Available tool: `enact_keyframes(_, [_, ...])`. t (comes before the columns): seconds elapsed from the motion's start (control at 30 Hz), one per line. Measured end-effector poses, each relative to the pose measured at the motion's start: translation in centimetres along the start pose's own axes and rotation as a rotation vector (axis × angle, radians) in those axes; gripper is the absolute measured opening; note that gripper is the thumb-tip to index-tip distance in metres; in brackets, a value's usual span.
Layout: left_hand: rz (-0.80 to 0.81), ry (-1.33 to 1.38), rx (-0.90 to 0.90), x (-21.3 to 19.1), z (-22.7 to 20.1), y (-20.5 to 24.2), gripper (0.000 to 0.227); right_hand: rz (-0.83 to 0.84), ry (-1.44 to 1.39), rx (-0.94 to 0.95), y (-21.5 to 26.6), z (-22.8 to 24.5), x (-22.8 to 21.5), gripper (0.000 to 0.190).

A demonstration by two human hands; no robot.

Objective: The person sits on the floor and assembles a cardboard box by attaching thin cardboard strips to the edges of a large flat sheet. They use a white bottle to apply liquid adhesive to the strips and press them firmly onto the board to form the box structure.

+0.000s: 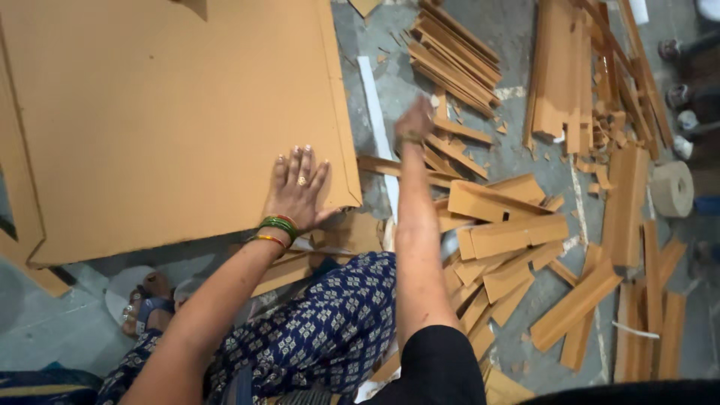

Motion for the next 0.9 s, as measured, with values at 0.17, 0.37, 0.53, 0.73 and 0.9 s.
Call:
enact_keyframes(0.17, [0.033,0.024,-0.014,-0.3,0.3,-0.5,0.1,0.5,0.001,0.074,2.9,-5.0,4.2,0.102])
enact_keyframes(0.37, [0.0,0.062,-0.014,-0.3,0.4,-0.4,0.102,0.283,0.455,-0.077,3.5,-2.9,2.8,0.021])
enact_keyframes(0.53, [-0.048,0.048,0.002,0.2,0.3,0.0,0.103,0.211,0.473,-0.247,2.8,-1.8,0.3,0.034])
enact_keyframes(0.73, [-0.109,0.081,0.003,0.3,0.4,-0.1,0.1,-0.7,-0.119,-0.528,4.4,6.4,-16.3,0.013])
enact_keyframes(0.9, [0.02,0.144,0.008,-0.4,0.5,-0.2,0.095,-0.175,-0.757,-0.86,15.0,20.0,-23.9,0.014])
Point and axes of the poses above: each hand's wrist, its own y-axis away from the middle knuckle, its own x-axis out of the palm, z = x × y, the point moved 8 cm from there along -y, towards the middle knuckle, and after that the axes turned 11 degrees about y, right-handed, at the moved point
